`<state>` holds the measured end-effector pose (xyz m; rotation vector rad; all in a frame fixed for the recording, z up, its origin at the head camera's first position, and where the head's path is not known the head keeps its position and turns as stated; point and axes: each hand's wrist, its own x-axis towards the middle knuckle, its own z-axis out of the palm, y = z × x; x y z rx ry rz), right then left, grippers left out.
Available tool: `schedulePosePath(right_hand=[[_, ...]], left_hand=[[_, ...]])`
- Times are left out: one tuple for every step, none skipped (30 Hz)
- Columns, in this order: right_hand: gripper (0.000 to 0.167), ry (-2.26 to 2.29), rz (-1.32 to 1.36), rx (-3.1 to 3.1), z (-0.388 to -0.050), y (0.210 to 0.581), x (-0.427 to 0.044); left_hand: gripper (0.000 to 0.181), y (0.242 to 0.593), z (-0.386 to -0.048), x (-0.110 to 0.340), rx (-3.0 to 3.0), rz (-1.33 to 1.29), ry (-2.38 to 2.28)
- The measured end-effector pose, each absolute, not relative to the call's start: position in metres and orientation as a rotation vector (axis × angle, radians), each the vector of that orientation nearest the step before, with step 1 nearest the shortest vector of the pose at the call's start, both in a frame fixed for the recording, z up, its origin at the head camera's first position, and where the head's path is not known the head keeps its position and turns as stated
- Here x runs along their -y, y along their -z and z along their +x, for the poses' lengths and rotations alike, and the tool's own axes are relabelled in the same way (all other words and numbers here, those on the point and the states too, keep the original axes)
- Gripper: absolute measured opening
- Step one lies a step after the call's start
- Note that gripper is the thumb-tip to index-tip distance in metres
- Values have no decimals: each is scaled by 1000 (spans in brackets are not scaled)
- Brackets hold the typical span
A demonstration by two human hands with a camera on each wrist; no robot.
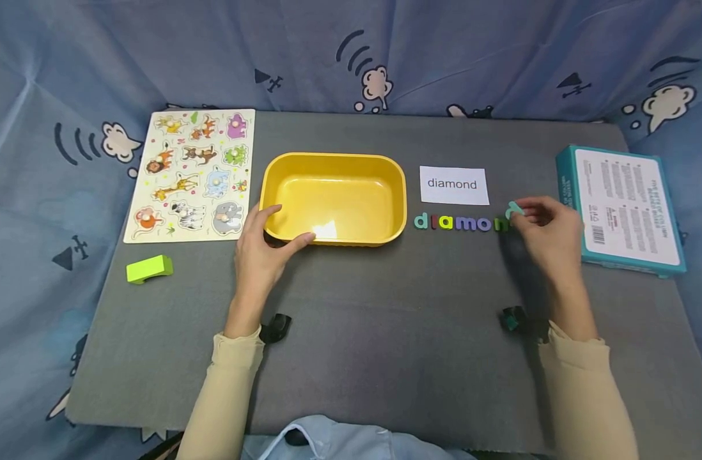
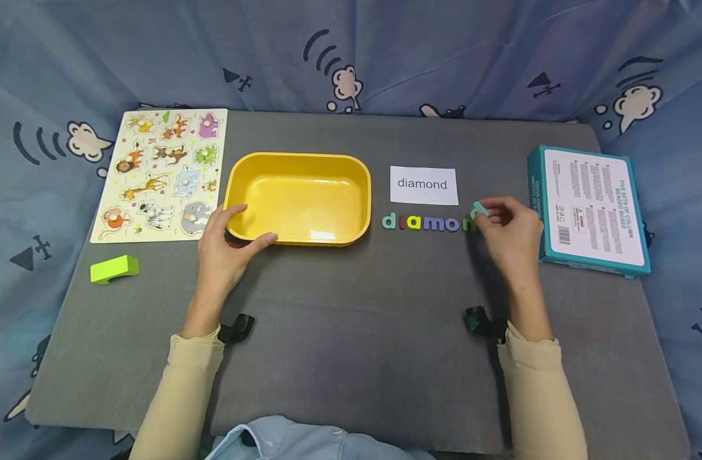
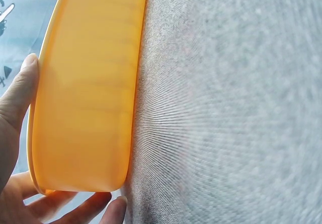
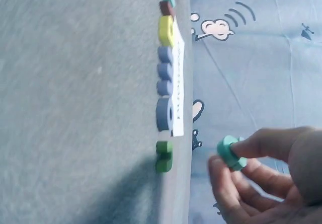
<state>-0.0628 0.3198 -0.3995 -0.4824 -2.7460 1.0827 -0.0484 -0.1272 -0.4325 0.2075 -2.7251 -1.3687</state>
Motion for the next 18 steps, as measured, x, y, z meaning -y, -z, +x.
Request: schedulePosePath(right_hand=[[25,-1079,-511,2756,-63,400,-322],[25,-1067,-538,2767,-63,401,-323],[26,-1054,-564,2777,-63,402,-325],[27,-1029,-587,2792,-64,402,-326],[28,-1003,-609,2811,-64,403,-326],[29,-980,-631,2827,-64,404,-327],[30,-962,-654,2841,-64,405,-327],[30,-939,-671,2847,-64,406,-327],[30,-920,-687,2850,-64,406,-328],[30,-898,-702,2852,-64,407,-328],[30,-882,-714,2848,-64,408,-328],[30,-869,-728,2846,-64,409,-328],[29,-857,-741,2848,-64,410,-328],[29,-845,-751,2848,-64,411,-328],[28,-844,-764,2854,-64,413,-328],[28,-843,-776,2862,-65,414,-328],[29,-842,-792,2873,-65,415,-328],[28,-844,-810,2881,-66,416,-328]], left_hand=[[84,433,-49,127,2726,208,1368],[84,432,-49,127,2726,206,1366],[84,432,-49,127,2726,205,1364],[84,432,-49,127,2726,204,1364],[84,432,-49,127,2726,203,1364],[84,432,-49,126,2727,202,1364],[84,431,-49,126,2727,202,1365],[84,431,-49,126,2728,201,1364],[84,431,-49,126,2730,201,1365],[84,431,-49,126,2731,202,1366],[84,431,-49,126,2731,204,1366],[84,431,-48,126,2732,208,1367],[84,431,-48,126,2732,212,1368],[84,431,-48,126,2732,215,1369],[84,431,-48,126,2732,217,1369],[84,431,-48,126,2733,219,1368],[84,431,-49,126,2733,218,1366],[84,430,-49,126,2735,216,1363]])
